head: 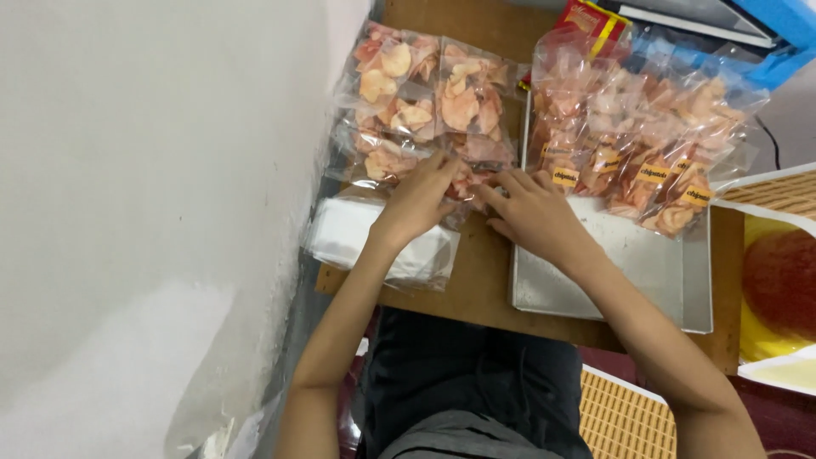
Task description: The person peels stickers from a large sheet and applies them one by one to clear plastic bags containing snacks, then moves the labeled bags onto a wooden surface.
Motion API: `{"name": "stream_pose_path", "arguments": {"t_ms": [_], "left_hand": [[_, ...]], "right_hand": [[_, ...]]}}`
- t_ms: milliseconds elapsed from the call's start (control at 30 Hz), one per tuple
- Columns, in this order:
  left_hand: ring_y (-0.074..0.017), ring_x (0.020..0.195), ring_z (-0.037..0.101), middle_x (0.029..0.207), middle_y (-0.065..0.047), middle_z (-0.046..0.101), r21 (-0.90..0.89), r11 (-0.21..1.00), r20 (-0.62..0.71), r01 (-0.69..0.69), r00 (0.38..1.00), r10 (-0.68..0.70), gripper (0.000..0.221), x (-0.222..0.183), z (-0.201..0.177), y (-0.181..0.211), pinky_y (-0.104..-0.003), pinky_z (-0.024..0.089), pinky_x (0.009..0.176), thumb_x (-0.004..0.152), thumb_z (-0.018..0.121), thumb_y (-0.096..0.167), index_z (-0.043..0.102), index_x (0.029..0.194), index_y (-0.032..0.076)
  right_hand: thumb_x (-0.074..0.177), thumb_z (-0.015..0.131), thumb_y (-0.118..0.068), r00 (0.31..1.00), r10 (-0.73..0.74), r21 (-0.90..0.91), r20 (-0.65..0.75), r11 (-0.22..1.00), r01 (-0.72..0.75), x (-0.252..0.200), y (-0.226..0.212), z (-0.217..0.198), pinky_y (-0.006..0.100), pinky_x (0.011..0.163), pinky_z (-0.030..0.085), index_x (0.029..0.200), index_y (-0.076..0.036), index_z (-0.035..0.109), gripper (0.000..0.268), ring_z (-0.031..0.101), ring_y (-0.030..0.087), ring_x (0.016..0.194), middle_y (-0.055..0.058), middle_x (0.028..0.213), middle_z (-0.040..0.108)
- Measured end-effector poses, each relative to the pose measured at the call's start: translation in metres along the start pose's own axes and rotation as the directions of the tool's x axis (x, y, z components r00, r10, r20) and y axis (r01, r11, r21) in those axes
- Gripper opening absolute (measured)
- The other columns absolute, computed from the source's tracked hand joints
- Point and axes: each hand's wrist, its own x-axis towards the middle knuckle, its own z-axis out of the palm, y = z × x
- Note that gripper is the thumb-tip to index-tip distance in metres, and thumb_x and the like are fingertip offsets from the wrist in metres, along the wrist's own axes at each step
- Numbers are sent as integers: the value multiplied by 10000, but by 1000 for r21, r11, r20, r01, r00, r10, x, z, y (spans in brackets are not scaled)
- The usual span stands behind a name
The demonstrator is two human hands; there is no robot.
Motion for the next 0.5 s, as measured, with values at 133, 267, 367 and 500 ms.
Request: {"name": "stream_pose_path", "arguments": {"t_ms": [133, 267, 367, 500], "left_hand": [[-474, 1042, 566, 1098, -222, 529, -71, 997, -2, -20, 1000, 20, 505, -2, -9, 5, -519, 488, 882, 713, 753, 49, 530, 1164, 11], [-484, 1073, 551, 1134, -227, 523, -123, 992, 31, -7, 999, 10, 507, -1, -6, -1, -528, 474, 897, 733, 740, 91, 523, 1185, 15], [-485, 1066, 551, 1122, -224, 524, -141, 990, 61, 1, 998, 8, 510, -1, -7, -3, -529, 477, 891, 737, 744, 118, 522, 1185, 16], [-487, 1076, 545, 1127, -227, 524, -144, 989, 74, -8, 997, 19, 517, -1, -5, -6, -539, 466, 903, 741, 747, 134, 522, 1191, 20]], "right_hand": [[757, 714, -315, 999, -7, -15, -52, 1000, 6, 0, 2, 18, 325, 789, 402, 1166, -221, 577, 441, 577, 186, 978, 4, 1034, 578], [817, 640, -279, 991, -38, 5, -127, 999, 39, -2, 3, 24, 358, 848, 363, 1160, -218, 588, 352, 647, 177, 888, 23, 993, 610], [841, 597, -231, 985, -59, 23, -161, 998, 63, -2, 4, 25, 389, 925, 337, 1113, -222, 619, 273, 657, 165, 896, 16, 958, 632], [840, 608, -218, 989, -66, 63, -132, 995, 75, -1, 4, 25, 433, 949, 342, 1123, -233, 629, 285, 636, 188, 1000, 30, 1009, 632]]}}
